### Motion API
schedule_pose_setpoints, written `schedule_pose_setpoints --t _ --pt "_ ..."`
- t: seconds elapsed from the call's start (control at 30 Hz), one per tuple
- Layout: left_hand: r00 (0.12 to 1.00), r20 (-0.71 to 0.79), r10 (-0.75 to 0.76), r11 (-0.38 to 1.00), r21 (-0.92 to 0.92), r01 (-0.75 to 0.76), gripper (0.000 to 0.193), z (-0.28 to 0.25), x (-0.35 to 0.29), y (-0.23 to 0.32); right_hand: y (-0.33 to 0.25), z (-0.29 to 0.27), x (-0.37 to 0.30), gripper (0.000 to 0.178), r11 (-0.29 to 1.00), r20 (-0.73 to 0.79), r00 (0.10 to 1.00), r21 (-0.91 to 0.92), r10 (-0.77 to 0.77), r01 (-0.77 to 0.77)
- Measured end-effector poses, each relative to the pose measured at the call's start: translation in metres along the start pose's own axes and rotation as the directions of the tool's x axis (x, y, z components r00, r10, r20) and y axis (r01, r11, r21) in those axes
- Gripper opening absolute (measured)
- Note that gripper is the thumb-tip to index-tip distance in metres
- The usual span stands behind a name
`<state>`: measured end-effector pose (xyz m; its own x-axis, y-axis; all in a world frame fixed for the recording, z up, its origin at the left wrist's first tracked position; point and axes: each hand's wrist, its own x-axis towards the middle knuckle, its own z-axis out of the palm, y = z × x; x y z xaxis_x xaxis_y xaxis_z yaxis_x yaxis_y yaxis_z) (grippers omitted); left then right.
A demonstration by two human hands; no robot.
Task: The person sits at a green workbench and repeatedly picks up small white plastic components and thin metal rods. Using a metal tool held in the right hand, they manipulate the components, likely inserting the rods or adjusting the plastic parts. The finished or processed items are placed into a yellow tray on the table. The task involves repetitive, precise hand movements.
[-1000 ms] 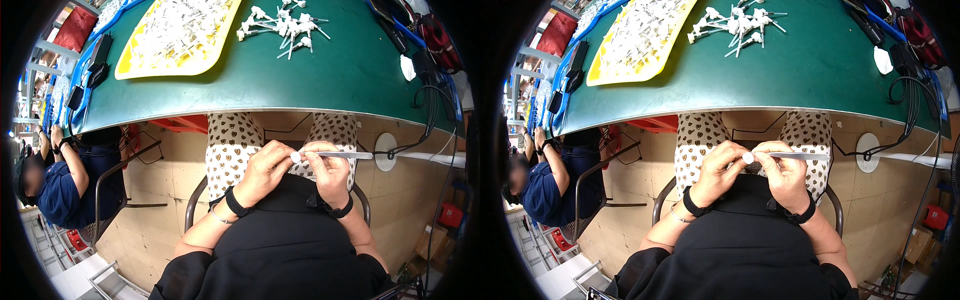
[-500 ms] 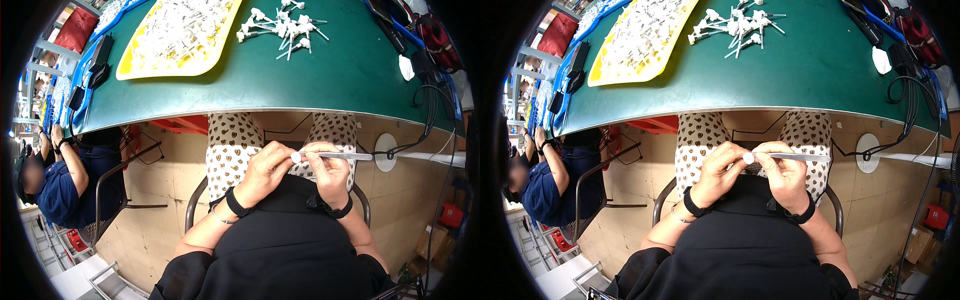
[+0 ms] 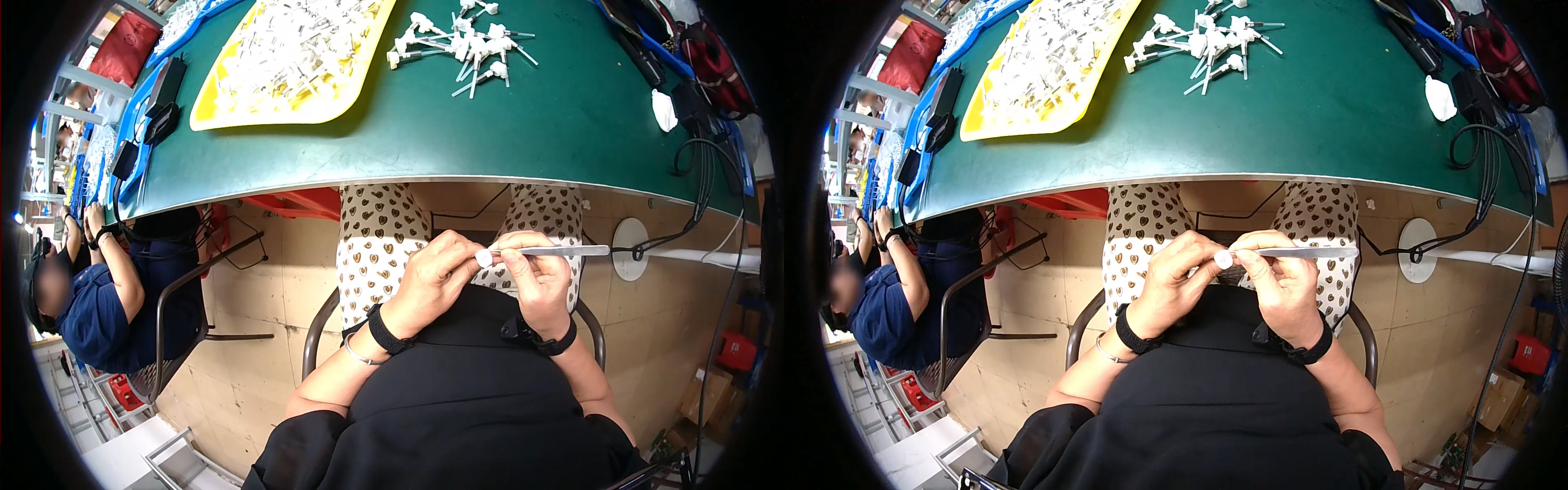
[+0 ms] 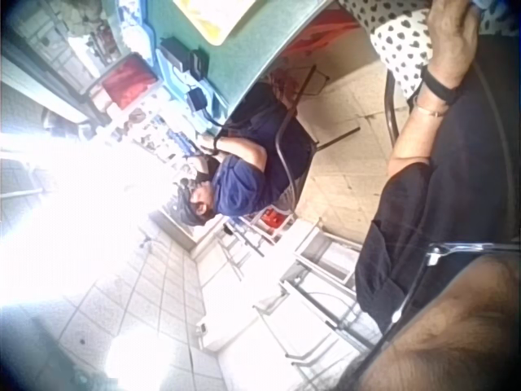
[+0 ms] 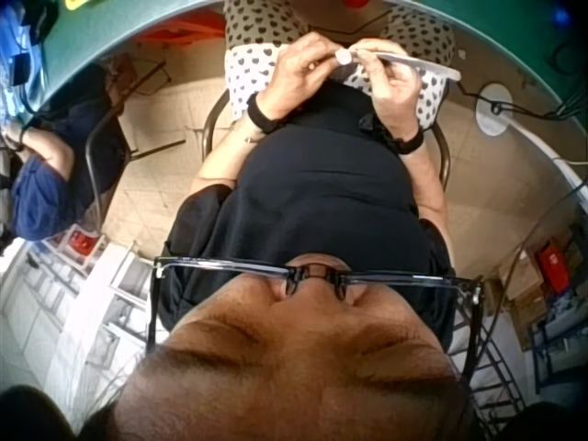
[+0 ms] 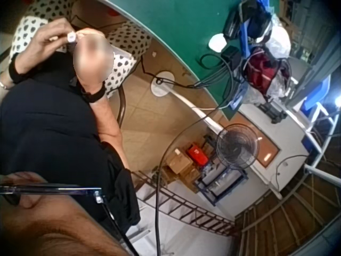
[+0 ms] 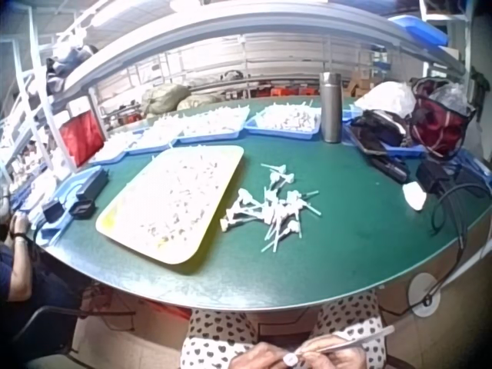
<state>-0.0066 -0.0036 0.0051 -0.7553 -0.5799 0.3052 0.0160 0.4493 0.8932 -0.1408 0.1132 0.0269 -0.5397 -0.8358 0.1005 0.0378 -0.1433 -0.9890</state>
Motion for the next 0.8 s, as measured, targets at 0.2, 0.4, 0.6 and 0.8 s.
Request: schedule_pose_setpoints --t 0.2,0.4,0.6,0.8 --pt "1.0 -0.019 -0.012 1.0 -0.026 0.012 0.018 0.002 -0.002 -0.002 -0.004 0.001 0.001 0.008 0.996 0.002 1.0 -0.086 -0.005 0.005" --pt "1.0 -0.012 -0.028 0.999 -0.018 0.028 0.017 0.002 -0.002 0.0 -0.004 0.003 0.001 0.006 0.985 -0.012 0.999 -0.164 -0.05 0.047" --pt "1.0 -0.022 0.005 1.0 0.006 -0.005 0.016 0.001 -0.002 0.002 -0.016 -0.001 0.01 0.004 0.842 0.182 0.96 -0.464 -0.214 0.275" --pt "0.999 -0.035 -0.016 0.999 -0.036 0.015 0.015 0.002 -0.002 -0.003 -0.009 -0.002 -0.002 0.008 0.987 -0.016 0.988 0.028 0.156 -0.155"
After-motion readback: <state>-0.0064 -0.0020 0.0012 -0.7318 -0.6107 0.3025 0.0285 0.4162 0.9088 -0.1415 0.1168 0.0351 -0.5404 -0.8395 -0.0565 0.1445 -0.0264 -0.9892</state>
